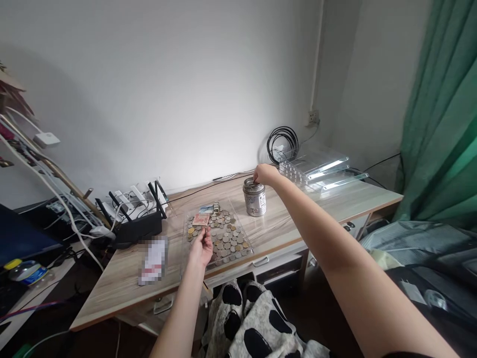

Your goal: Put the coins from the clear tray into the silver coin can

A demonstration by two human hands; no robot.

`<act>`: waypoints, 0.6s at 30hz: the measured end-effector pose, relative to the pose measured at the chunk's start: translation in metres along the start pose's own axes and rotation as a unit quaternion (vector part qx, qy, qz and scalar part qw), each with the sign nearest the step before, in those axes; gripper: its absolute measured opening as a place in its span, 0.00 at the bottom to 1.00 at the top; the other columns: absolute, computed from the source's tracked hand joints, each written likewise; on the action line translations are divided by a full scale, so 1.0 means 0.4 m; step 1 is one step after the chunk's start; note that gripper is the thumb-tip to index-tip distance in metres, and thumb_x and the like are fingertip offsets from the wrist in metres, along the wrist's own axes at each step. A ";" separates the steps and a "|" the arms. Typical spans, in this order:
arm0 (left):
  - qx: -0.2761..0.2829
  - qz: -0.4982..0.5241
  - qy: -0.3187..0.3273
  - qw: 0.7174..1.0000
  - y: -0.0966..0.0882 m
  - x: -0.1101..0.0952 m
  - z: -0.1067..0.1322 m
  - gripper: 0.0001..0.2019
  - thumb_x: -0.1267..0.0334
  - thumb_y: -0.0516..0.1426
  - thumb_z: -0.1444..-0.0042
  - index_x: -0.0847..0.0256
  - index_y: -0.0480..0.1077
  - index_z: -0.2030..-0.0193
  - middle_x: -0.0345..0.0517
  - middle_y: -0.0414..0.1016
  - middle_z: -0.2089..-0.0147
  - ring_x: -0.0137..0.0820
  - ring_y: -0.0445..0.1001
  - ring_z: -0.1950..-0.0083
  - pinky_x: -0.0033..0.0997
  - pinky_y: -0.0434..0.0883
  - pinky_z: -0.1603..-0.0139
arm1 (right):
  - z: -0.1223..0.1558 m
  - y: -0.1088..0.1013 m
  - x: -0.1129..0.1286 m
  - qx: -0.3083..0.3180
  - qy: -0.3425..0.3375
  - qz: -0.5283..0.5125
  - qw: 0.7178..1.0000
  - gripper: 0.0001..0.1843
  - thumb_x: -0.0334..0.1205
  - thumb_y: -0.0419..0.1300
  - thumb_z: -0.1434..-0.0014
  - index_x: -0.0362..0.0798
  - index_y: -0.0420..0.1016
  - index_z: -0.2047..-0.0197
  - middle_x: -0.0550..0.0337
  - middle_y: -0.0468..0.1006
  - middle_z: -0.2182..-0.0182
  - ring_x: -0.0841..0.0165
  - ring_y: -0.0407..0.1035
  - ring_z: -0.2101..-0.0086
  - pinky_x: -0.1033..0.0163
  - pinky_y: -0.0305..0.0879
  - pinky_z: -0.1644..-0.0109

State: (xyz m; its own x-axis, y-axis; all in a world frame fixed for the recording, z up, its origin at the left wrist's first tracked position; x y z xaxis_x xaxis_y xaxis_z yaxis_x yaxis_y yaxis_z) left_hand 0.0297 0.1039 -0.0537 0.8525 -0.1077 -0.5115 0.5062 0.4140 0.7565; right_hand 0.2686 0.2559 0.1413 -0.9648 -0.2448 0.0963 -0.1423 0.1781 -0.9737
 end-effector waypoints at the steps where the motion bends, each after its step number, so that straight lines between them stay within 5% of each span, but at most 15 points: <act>1: 0.017 -0.006 -0.010 1.000 0.008 0.005 0.002 0.09 0.68 0.48 0.43 0.69 0.65 0.71 0.35 0.61 0.82 0.13 0.55 0.89 0.10 0.55 0.90 | -0.004 0.002 0.007 0.001 -0.005 0.006 1.000 0.10 0.34 0.58 0.59 0.51 0.78 0.70 0.58 0.76 0.69 0.68 0.68 0.68 0.68 0.60 0.69; 6: 0.069 -0.016 -0.036 0.997 0.025 0.020 0.006 0.12 0.66 0.45 0.42 0.66 0.62 0.75 0.30 0.49 0.85 0.14 0.46 0.90 0.15 0.45 0.92 | -0.008 0.015 0.036 0.000 -0.011 0.013 1.000 0.11 0.34 0.57 0.58 0.50 0.78 0.69 0.58 0.76 0.69 0.67 0.68 0.68 0.68 0.60 0.68; 18: 0.046 -0.106 0.023 0.993 0.014 0.003 0.003 0.05 0.75 0.48 0.47 0.66 0.62 0.70 0.37 0.61 0.79 0.15 0.55 0.86 0.14 0.48 0.88 | -0.019 0.023 0.025 0.013 -0.031 0.005 0.999 0.12 0.34 0.56 0.57 0.51 0.78 0.68 0.59 0.77 0.69 0.69 0.68 0.69 0.70 0.59 0.70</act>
State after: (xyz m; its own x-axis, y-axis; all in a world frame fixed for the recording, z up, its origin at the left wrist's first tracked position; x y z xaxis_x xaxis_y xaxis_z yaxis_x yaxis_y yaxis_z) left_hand 0.0338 0.1050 -0.0495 0.7197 -0.1412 -0.6797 0.6852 0.3019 0.6628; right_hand 0.2558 0.2624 0.1349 -0.9502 -0.3027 0.0747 -0.1265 0.1552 -0.9798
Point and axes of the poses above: each hand's wrist, its own z-axis away from the middle knuckle, its own y-axis out of the palm, x = y × z, the point moved 10 cm from there along -z, towards the middle knuckle
